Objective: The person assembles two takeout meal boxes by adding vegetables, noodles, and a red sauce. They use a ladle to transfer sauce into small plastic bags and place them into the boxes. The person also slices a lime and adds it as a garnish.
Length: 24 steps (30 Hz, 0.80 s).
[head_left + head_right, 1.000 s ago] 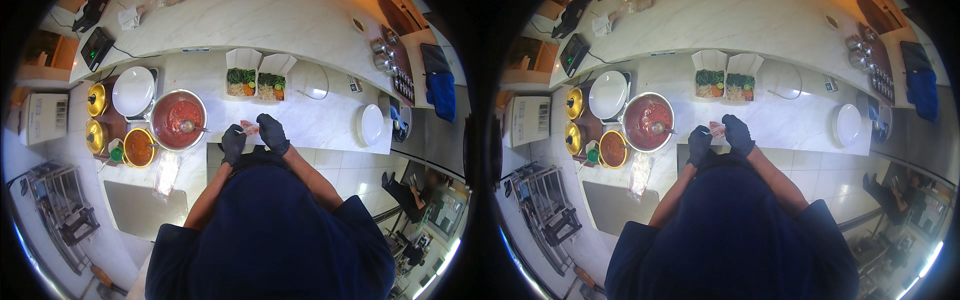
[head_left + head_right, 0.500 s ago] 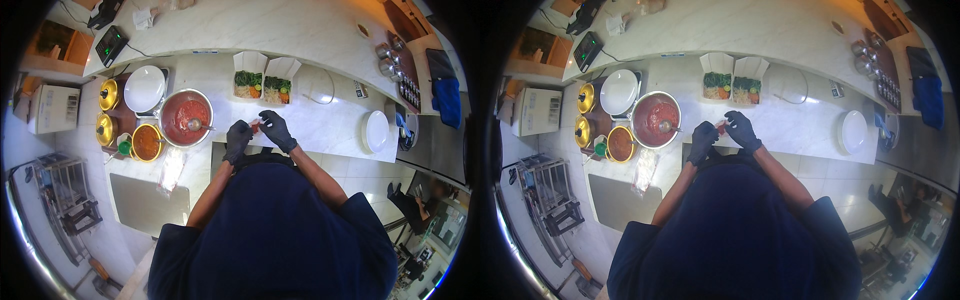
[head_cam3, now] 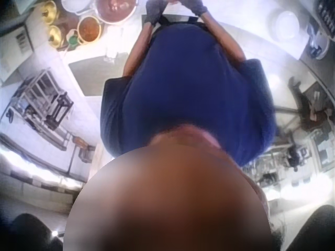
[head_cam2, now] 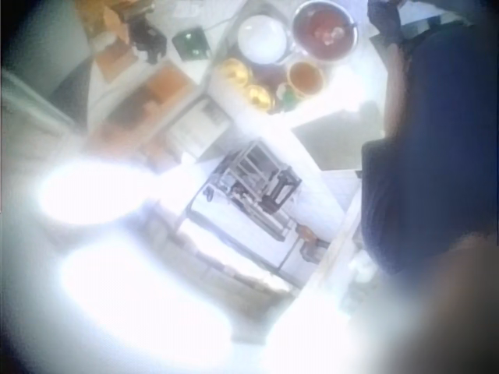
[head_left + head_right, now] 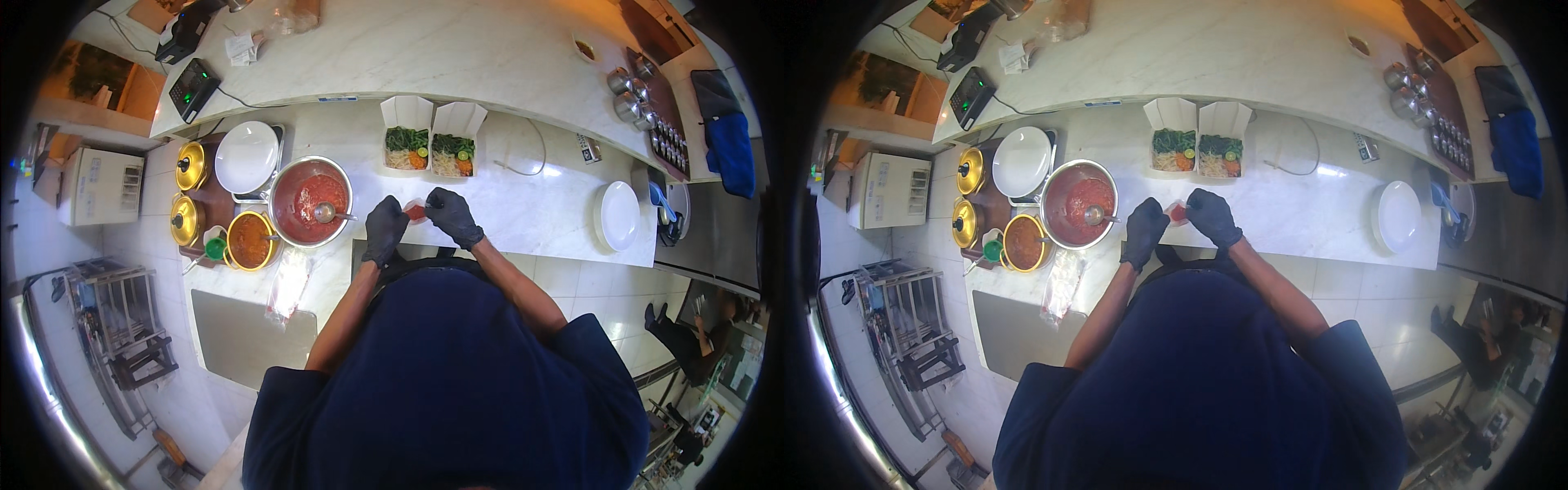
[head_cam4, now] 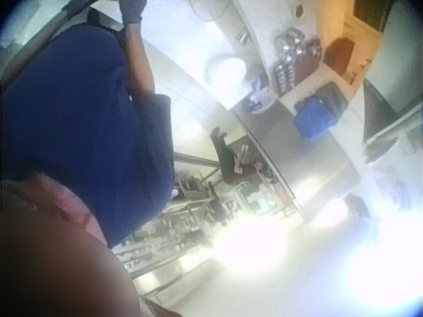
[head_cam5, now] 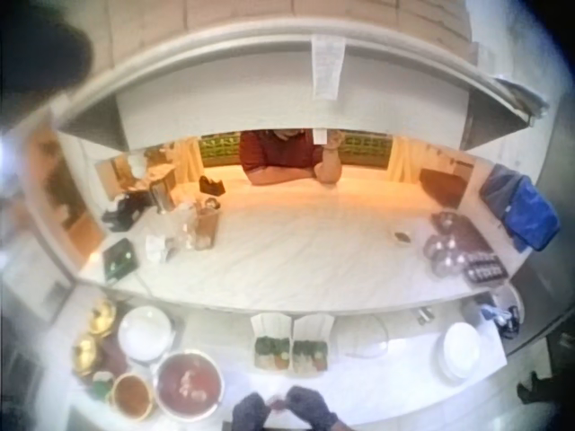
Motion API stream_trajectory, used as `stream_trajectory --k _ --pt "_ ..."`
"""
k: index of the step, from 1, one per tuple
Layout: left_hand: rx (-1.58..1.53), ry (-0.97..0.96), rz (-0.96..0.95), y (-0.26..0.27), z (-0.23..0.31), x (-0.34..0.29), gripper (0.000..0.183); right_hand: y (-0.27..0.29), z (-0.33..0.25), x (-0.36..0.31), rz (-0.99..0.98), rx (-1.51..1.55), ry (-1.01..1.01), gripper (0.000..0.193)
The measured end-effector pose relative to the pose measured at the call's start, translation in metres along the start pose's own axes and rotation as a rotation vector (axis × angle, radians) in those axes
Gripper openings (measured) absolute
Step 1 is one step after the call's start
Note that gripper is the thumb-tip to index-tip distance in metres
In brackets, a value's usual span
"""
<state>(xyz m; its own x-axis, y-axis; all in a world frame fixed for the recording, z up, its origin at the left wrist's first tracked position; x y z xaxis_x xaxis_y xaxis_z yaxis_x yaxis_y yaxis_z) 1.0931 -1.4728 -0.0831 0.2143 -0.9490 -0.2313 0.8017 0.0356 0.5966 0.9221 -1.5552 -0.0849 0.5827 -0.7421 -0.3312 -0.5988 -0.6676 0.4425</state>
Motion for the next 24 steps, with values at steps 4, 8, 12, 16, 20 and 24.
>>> stream_trajectory --k 4,8,12,16,20,24 --pt "-0.099 0.052 -0.02 0.004 0.006 0.0 0.014 0.009 0.002 -0.001 0.087 -0.109 0.123 0.014" --pt "-0.009 0.002 0.001 0.004 0.009 0.004 0.013 0.009 -0.001 0.001 0.061 -0.136 0.188 0.013" --pt "-0.02 -0.038 -0.035 0.004 0.009 0.002 0.011 0.012 -0.008 -0.001 0.079 -0.285 0.209 0.012" --pt "0.03 -0.073 -0.015 0.008 0.014 -0.001 0.011 0.014 -0.021 -0.007 0.07 -0.347 0.29 0.011" --pt "0.148 -0.087 0.021 0.013 0.017 0.003 0.01 0.014 -0.037 -0.007 0.081 -0.394 0.339 0.01" --pt "-0.022 -0.038 -0.088 0.013 0.011 0.011 0.01 0.035 -0.038 -0.01 0.177 -0.299 0.341 0.018"
Point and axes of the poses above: each hand's wrist, its own x-axis towards the middle knuckle, its own y-axis out of the back of the hand, z = x × y, the point moved 3 cm from there along x, towards the middle knuckle, and after that the axes turned 11 degrees about -z, right-handed, at the moved point
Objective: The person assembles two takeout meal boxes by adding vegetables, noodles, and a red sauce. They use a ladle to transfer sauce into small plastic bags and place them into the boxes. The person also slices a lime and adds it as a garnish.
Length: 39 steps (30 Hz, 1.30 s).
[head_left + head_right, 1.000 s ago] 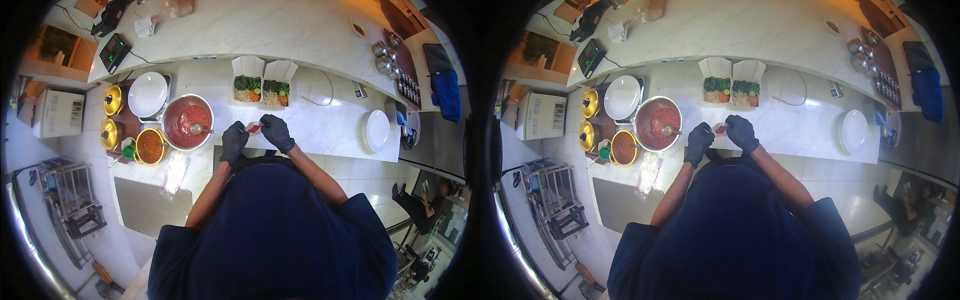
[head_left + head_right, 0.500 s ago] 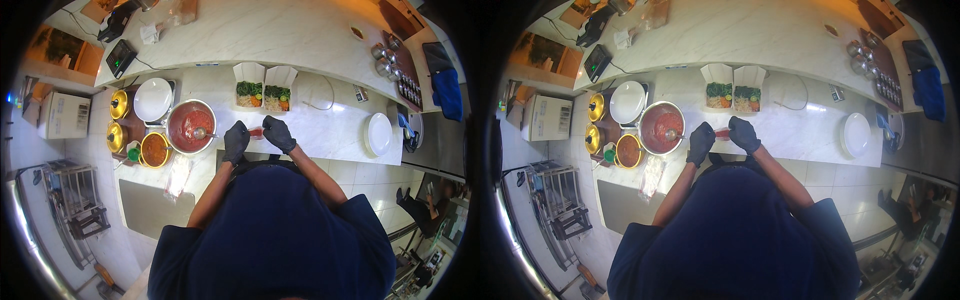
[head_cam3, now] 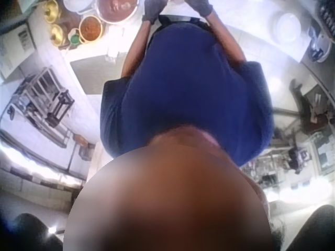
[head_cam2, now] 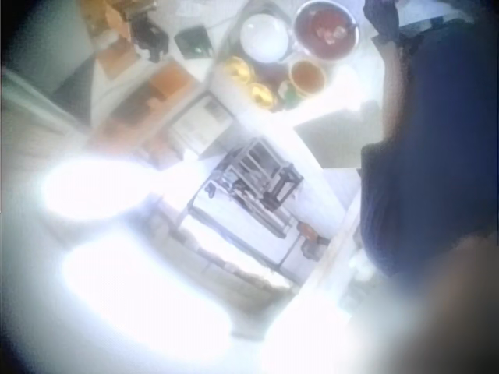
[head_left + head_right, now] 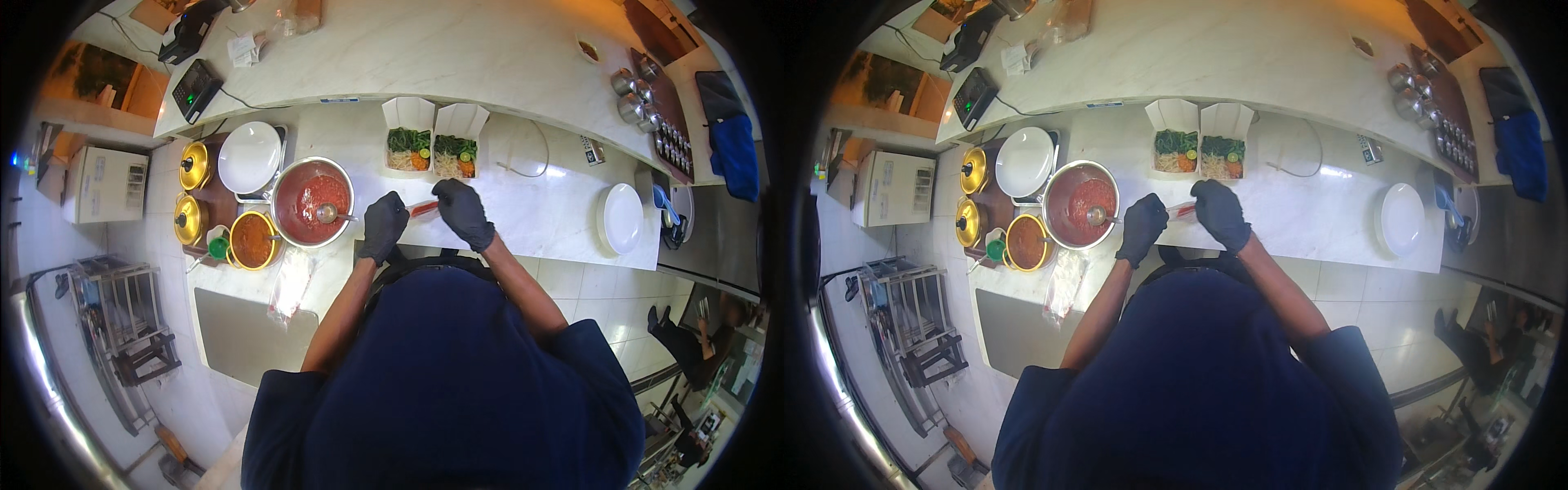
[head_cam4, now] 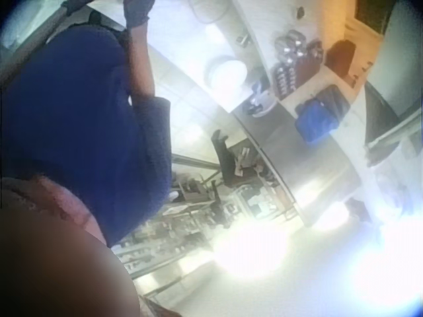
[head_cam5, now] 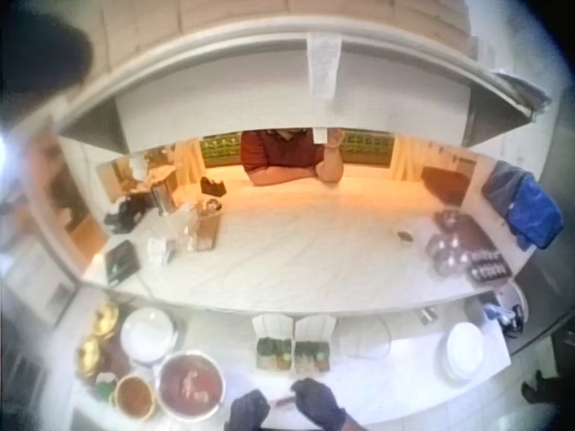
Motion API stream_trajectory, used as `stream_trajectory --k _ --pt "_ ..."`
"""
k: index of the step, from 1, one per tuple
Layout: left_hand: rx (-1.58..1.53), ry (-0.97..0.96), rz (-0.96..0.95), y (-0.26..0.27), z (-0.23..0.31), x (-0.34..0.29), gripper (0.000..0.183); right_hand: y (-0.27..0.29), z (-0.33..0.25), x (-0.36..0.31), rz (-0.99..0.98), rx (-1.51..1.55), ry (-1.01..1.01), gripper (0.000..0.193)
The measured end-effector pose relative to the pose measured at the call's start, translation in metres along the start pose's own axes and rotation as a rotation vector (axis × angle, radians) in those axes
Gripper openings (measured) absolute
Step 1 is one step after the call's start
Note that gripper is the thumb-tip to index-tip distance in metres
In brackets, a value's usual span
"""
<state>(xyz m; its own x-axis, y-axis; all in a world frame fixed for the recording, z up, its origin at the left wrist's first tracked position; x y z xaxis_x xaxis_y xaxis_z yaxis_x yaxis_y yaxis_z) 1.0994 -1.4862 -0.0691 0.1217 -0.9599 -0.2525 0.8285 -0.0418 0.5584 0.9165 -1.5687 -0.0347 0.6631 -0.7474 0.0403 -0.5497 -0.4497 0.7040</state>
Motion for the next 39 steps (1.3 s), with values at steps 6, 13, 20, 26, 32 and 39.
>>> stream_trajectory --k 6,13,20,26,32,39 --pt "-0.185 0.091 -0.168 -0.005 0.005 0.01 0.016 0.001 0.028 -0.018 -0.25 0.148 -0.085 0.071" --pt "-0.566 0.019 -0.416 0.056 0.033 0.0 0.017 -0.003 -0.022 0.03 -0.4 0.03 0.201 0.016" --pt "-0.693 -0.369 -0.825 0.169 0.111 0.001 0.103 0.173 -0.188 0.089 -0.52 0.261 0.524 0.012" --pt "-0.581 -0.284 -0.236 0.22 0.225 0.006 0.051 0.28 -0.285 0.114 -0.191 0.234 0.6 0.017" --pt "-0.784 -0.479 -0.279 0.244 0.306 -0.003 0.039 0.316 -0.296 0.105 0.095 0.143 0.61 0.011" --pt "-0.566 -0.649 -0.353 0.243 0.338 -0.013 0.036 0.333 -0.298 0.095 0.259 -0.051 0.695 0.013"
Point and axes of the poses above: each hand's wrist, its own x-axis towards the middle knuckle, its own y-axis out of the back of the hand, z = x × y, the point moved 3 cm from there along x, towards the middle knuckle, and after that the axes turned 11 degrees about -z, right-handed, at the moved point
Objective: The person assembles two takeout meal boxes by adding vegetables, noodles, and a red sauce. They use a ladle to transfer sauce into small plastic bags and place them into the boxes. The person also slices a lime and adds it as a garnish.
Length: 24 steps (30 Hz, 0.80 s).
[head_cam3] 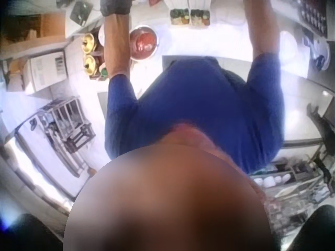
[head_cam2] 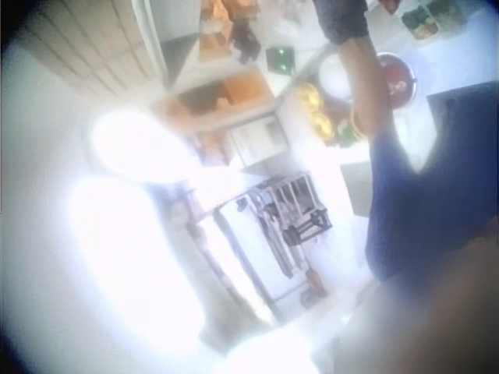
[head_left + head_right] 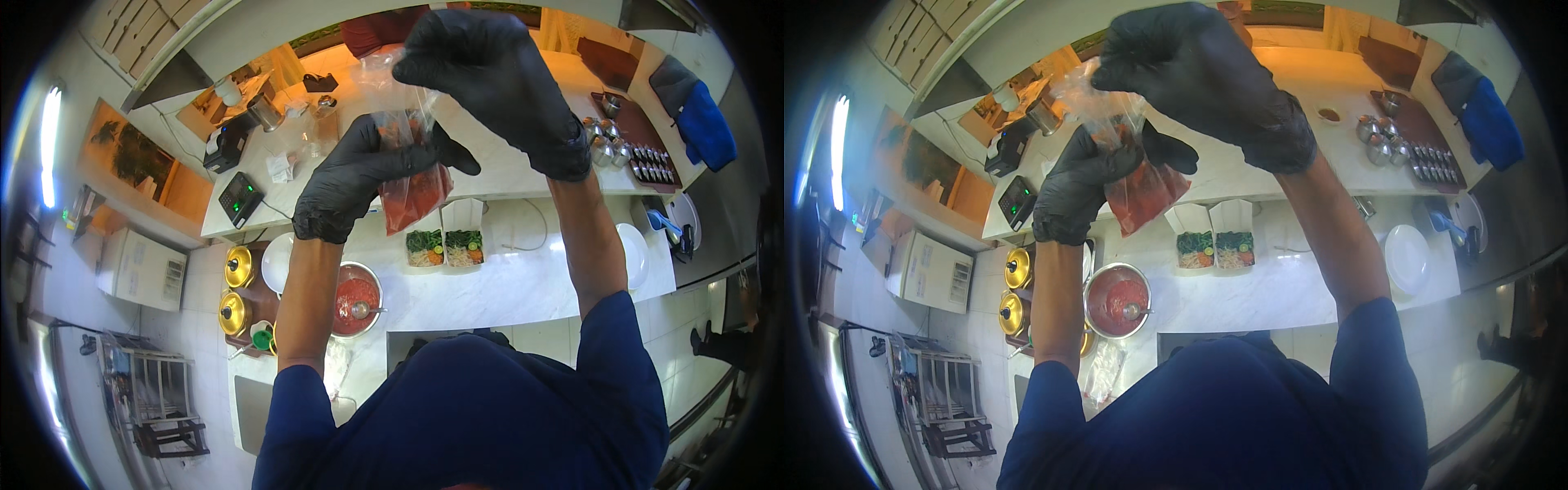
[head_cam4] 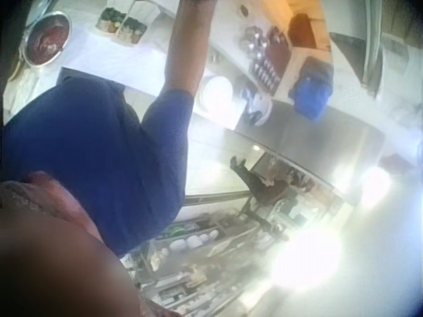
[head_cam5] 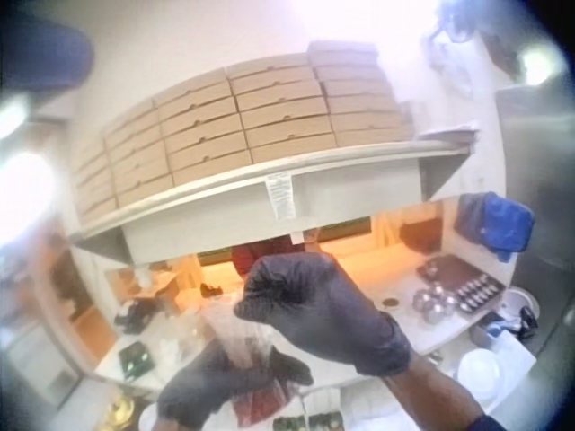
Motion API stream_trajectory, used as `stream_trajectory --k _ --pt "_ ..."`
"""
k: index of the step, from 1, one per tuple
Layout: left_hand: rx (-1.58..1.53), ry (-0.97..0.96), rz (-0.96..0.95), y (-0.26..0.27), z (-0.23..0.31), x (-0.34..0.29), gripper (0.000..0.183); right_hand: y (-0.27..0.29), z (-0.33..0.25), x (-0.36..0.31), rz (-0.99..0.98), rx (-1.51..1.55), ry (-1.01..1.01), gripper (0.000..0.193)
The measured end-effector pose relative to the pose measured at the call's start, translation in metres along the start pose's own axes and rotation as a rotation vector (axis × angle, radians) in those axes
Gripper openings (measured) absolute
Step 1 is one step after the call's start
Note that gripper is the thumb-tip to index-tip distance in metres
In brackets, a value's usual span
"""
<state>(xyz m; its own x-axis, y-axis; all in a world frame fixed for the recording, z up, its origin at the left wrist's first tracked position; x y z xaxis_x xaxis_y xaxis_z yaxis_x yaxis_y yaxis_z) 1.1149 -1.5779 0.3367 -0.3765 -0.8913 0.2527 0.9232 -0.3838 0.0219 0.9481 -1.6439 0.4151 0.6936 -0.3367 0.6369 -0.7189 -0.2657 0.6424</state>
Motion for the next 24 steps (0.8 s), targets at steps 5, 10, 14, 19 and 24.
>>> stream_trajectory --k 5,10,14,19,24 --pt "-0.242 -0.037 -0.003 -0.005 0.0 0.014 0.038 -0.003 -0.011 0.005 0.056 -0.056 0.07 0.02" --pt "0.024 -0.033 0.12 -0.017 0.0 0.017 0.035 -0.001 -0.012 -0.001 0.094 0.226 0.108 0.018" --pt "0.135 -0.103 -0.092 -0.018 0.014 0.035 0.032 0.021 -0.008 -0.01 0.098 0.25 0.018 0.018" --pt "-0.452 -0.101 -0.267 -0.03 0.003 0.051 0.03 0.043 -0.009 -0.031 0.255 0.481 -0.084 0.01" --pt "-0.299 -0.054 -0.204 -0.046 0.001 0.046 0.032 0.048 -0.015 -0.045 0.443 0.445 -0.098 0.008"
Point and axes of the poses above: each hand's wrist, its own x-axis towards the middle knuckle, its own y-axis out of the back of the hand, z = x × y, the point moved 3 cm from there along x, towards the middle knuckle, and after that the axes turned 11 degrees about -z, right-handed, at the moved point
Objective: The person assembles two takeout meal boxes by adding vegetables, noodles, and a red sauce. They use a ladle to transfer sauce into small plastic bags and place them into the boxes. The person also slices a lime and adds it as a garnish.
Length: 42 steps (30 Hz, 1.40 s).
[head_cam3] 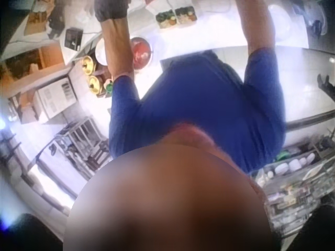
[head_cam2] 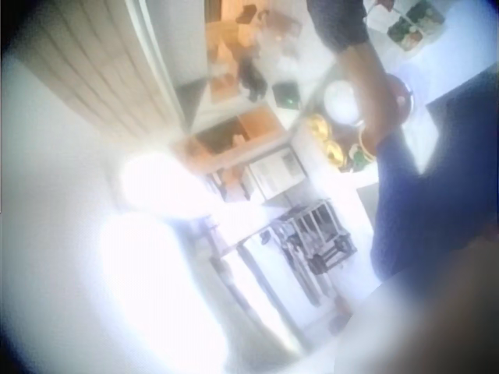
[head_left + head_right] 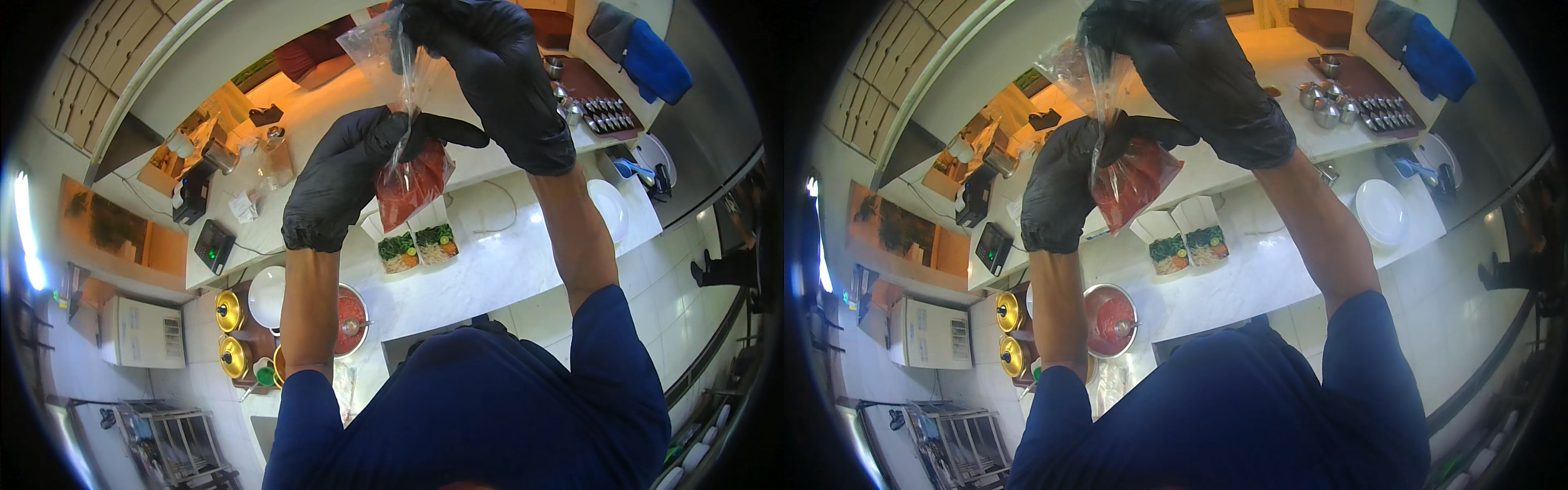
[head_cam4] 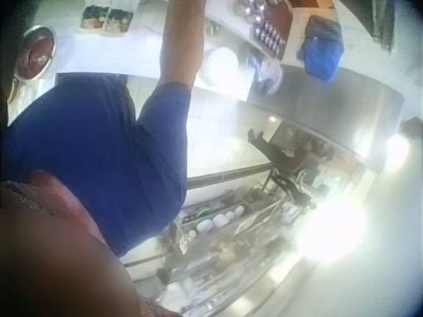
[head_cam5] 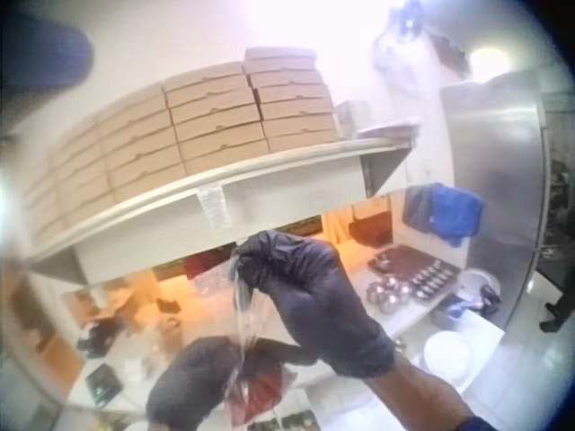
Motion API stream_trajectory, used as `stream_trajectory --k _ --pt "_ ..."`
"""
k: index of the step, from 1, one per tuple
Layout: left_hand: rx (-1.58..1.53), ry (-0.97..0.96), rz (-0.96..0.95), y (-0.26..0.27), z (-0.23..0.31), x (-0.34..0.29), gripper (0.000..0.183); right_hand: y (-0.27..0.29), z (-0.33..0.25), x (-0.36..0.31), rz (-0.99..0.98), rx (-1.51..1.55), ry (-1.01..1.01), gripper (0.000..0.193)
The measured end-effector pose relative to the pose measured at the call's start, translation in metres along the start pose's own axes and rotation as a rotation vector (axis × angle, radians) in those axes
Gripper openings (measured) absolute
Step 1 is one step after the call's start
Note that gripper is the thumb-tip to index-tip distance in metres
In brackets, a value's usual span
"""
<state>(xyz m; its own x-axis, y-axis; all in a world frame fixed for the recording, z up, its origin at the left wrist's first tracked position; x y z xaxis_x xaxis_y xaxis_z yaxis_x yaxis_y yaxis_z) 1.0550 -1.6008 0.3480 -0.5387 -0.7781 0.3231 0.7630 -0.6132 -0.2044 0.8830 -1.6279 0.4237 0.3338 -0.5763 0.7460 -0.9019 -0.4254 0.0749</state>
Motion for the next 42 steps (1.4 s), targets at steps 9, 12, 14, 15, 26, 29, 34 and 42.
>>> stream_trajectory --k 9,12,14,15,26,29,34,42 --pt "0.427 0.083 0.007 -0.032 0.005 0.02 0.035 0.031 -0.002 0.004 0.008 -0.149 0.027 0.01" --pt "1.137 -0.14 -0.031 -0.035 0.011 0.031 0.034 0.04 -0.005 0.002 0.043 -0.124 0.026 0.01" --pt "1.374 -0.353 -0.042 -0.034 0.019 0.039 0.037 0.044 -0.009 -0.002 0.053 -0.108 0.005 0.011" --pt "1.327 -0.356 -0.035 -0.033 0.018 0.041 0.04 0.046 -0.011 -0.005 0.059 -0.101 -0.008 0.012" --pt "0.019 0.025 -0.009 -0.05 -0.016 0.049 0.047 0.059 -0.006 -0.024 0.253 0.394 -0.156 0.018" --pt "0.042 0.036 0.027 -0.054 -0.026 0.045 0.043 0.061 -0.002 -0.029 0.204 0.451 -0.149 0.02" --pt "-0.04 0.015 -0.008 -0.054 -0.034 0.044 0.041 0.063 -0.006 -0.033 0.196 0.399 -0.135 0.021" --pt "-0.26 0.097 -0.056 -0.058 -0.046 0.052 0.035 0.07 -0.012 -0.046 0.202 0.388 -0.099 0.02"
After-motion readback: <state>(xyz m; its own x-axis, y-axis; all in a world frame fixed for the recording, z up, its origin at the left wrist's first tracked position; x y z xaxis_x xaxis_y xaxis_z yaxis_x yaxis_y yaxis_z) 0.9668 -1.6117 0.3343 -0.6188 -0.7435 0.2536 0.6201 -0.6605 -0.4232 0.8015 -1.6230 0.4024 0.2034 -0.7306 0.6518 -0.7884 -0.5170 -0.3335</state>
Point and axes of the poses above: each hand's wrist, its own x-axis towards the middle knuckle, its own y-axis out of the back of the hand, z = x × y, the point moved 3 cm from there along x, towards the middle knuckle, and after that the axes turned 11 degrees about -z, right-handed, at the moved point
